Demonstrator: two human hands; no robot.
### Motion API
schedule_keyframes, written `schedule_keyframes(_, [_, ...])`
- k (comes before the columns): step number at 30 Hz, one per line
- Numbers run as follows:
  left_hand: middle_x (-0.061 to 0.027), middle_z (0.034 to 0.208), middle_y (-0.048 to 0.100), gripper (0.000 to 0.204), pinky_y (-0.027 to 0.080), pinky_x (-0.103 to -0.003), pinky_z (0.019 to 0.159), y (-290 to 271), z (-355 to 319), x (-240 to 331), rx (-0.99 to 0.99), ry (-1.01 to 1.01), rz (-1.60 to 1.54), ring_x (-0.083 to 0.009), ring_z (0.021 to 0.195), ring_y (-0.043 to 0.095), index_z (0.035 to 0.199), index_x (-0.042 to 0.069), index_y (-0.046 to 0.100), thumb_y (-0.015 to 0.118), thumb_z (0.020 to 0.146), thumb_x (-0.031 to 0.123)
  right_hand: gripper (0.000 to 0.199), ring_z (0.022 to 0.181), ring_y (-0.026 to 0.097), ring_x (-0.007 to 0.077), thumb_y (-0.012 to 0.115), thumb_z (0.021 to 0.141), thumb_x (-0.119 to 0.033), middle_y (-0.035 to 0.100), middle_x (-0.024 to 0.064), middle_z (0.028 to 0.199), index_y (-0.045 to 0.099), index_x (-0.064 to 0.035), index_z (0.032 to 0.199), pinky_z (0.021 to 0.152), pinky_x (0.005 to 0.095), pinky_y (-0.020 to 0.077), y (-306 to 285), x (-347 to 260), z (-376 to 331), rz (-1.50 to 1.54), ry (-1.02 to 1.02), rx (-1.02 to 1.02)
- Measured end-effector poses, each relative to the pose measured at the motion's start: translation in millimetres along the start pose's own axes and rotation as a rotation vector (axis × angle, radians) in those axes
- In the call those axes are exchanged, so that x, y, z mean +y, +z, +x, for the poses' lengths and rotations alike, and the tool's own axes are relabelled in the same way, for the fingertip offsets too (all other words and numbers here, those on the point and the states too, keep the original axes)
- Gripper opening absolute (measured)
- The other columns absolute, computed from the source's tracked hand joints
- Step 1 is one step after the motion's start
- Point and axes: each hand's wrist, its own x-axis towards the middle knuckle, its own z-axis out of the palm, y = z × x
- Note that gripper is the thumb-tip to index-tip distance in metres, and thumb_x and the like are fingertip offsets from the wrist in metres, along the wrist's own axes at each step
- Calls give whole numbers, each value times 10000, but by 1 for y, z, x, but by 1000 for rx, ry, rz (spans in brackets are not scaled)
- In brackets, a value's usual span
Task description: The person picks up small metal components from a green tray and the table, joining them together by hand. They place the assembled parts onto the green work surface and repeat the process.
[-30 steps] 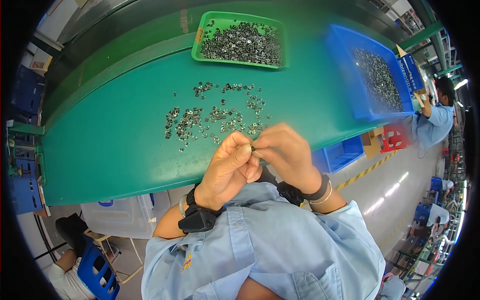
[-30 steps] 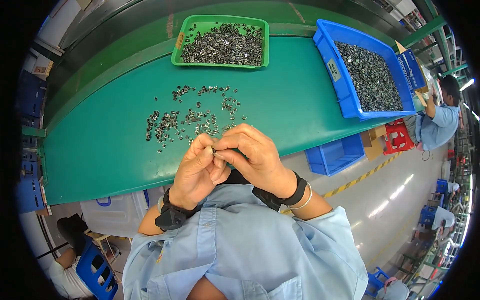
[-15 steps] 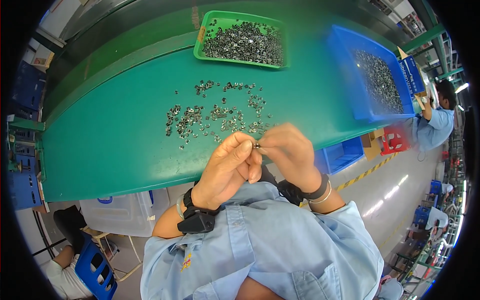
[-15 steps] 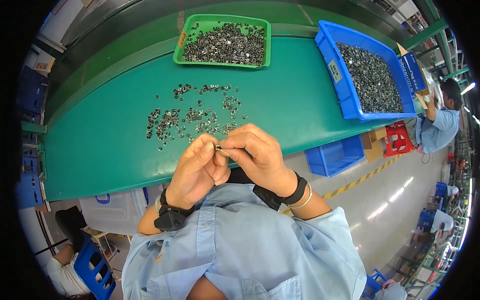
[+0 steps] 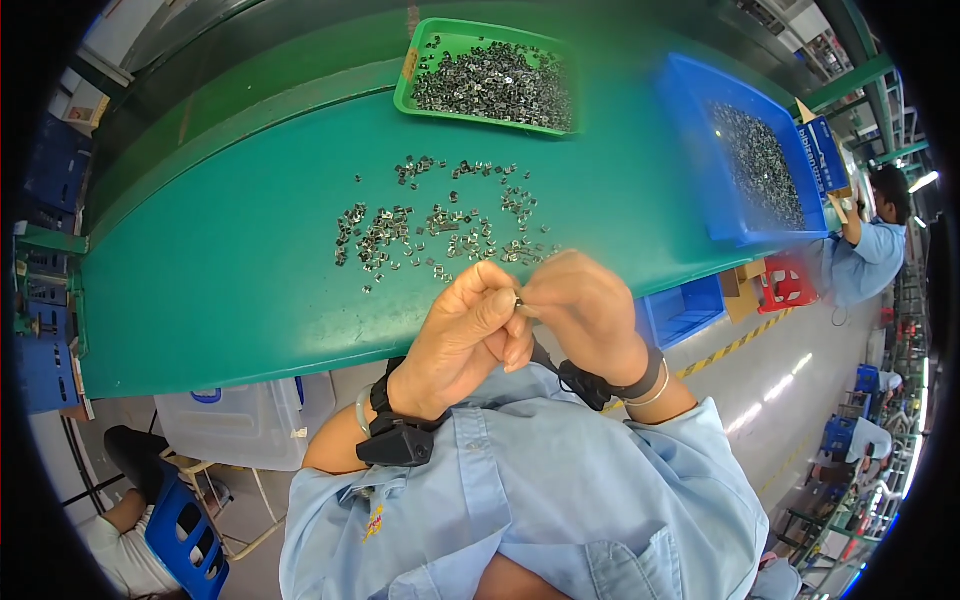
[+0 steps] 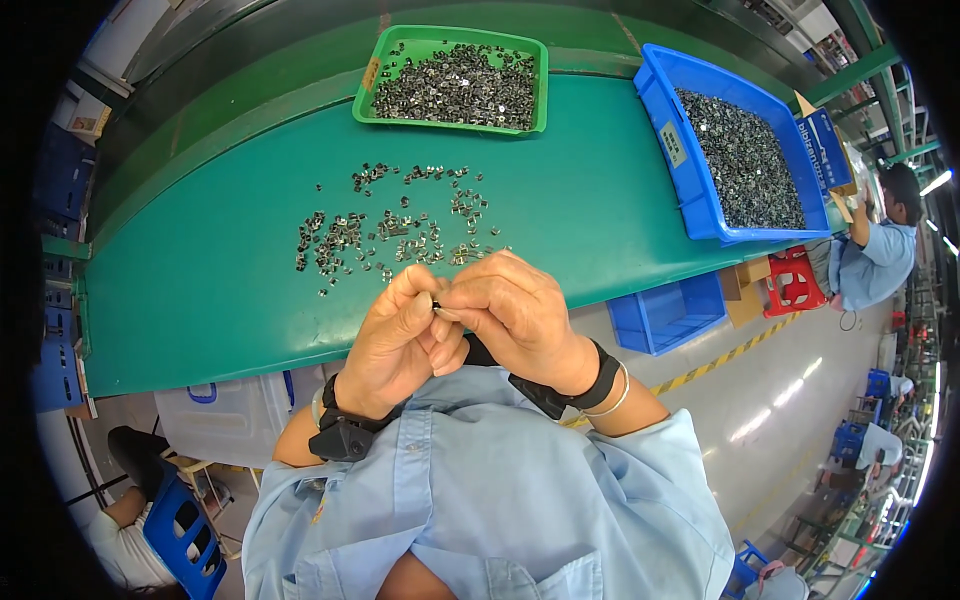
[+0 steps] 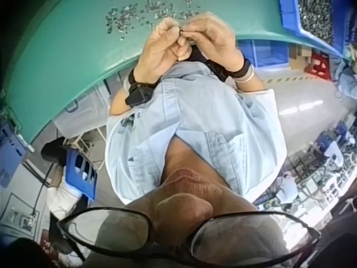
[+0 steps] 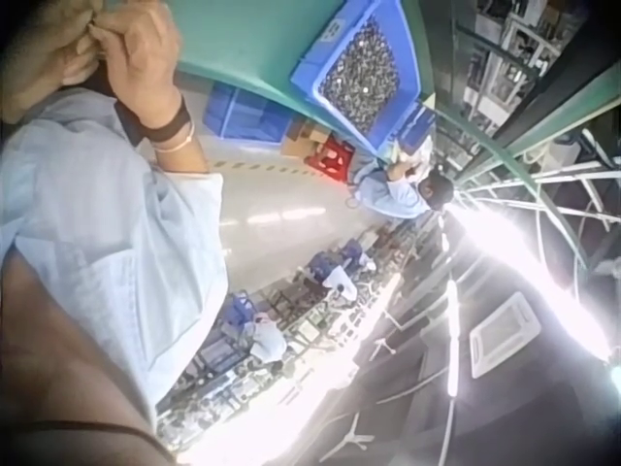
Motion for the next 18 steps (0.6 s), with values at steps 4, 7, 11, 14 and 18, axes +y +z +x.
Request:
schedule_keyframes(4, [-53, 745, 567, 155, 410, -296, 497, 0, 1, 5, 44, 10, 154, -146, 572, 524, 956, 80, 494, 539, 931, 226, 199, 725, 588, 239, 678, 716, 61, 606, 83, 816, 593, -32, 869, 646, 335, 476, -3, 1, -2, 25, 58, -49])
schedule_keyframes(7, [-56, 750, 565, 168, 415, -294, 495, 1, 0, 5, 74, 7, 227, -145, 576, 526, 956, 72, 485, 525, 939, 234, 183, 729, 590, 229, 677, 724, 57, 611, 83, 817, 592, -35, 858, 644, 323, 478, -3, 5, -6, -4, 69, -41])
schedule_keyframes(11, [-74, 725, 571, 178, 429, -296, 508, 4, 2, 7, 99, -13, 226, -152, 569, 532, 943, 57, 481, 508, 947, 233, 168, 737, 593, 214, 684, 732, 44, 619, 79, 817, 590, -39, 843, 646, 309, 481, -2, 3, -7, 115, 228, -3])
schedule_keyframes(14, [-81, 719, 572, 180, 431, -295, 513, 6, 1, 7, 127, -16, 210, -153, 561, 528, 938, 51, 479, 496, 952, 229, 166, 743, 595, 207, 689, 734, 36, 622, 77, 818, 588, -42, 839, 647, 303, 483, -2, 4, -8, 111, 238, -8])
schedule_keyframes(18, [-87, 717, 576, 171, 433, -290, 520, 4, 1, 6, 113, -24, 236, -150, 560, 527, 937, 50, 479, 484, 958, 220, 165, 745, 596, 203, 693, 736, 31, 623, 76, 812, 587, -45, 838, 649, 302, 484, -3, 4, -8, 111, 246, -15])
